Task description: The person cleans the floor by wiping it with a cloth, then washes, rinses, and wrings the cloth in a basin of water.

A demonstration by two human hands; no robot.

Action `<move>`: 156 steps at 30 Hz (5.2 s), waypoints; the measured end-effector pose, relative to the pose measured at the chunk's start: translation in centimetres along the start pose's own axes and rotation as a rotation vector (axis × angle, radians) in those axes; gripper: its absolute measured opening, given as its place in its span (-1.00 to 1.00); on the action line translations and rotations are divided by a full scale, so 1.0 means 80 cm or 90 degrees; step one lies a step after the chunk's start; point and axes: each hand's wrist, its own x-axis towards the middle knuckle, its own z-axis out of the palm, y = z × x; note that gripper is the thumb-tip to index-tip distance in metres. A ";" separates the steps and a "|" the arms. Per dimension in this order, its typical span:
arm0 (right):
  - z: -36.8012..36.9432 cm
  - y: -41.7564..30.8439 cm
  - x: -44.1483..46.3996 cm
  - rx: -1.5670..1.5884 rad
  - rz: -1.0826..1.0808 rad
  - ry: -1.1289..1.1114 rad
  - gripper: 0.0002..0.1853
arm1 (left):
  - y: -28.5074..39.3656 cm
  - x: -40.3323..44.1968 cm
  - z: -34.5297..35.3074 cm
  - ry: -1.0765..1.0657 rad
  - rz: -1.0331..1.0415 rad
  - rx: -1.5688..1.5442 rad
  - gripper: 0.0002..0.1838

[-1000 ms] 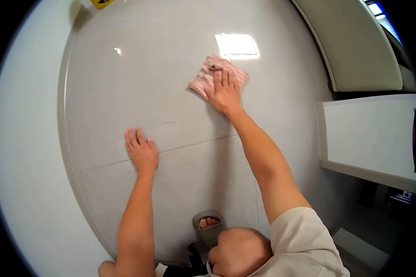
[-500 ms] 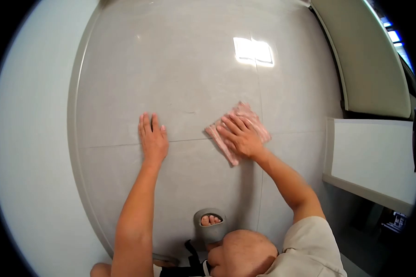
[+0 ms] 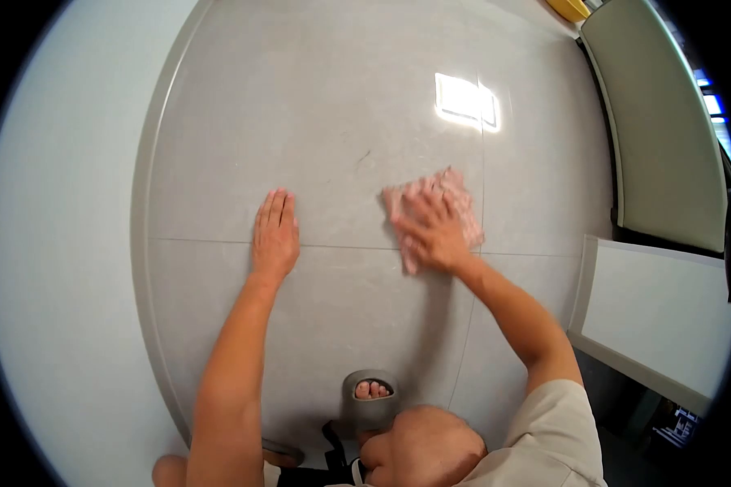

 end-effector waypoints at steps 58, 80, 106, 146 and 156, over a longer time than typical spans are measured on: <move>0.076 -0.100 0.233 0.007 -0.104 0.009 -0.37 | -0.207 -0.100 -0.078 0.091 -0.301 0.043 -0.48; 0.082 -0.233 0.275 0.231 -0.158 0.091 -0.76 | -0.197 -0.138 -0.071 0.154 -0.304 0.049 -0.47; 0.100 -0.319 0.339 0.248 -0.010 -0.118 -0.78 | -0.184 -0.162 -0.070 0.192 -0.280 0.028 -0.47; 0.148 -0.423 0.433 0.228 -0.018 -0.092 -0.81 | -0.258 -0.182 -0.083 0.240 -0.349 0.018 -0.44; 0.138 -0.426 0.439 0.198 -0.027 -0.130 -0.81 | -0.265 -0.201 -0.105 0.223 -0.335 0.055 -0.50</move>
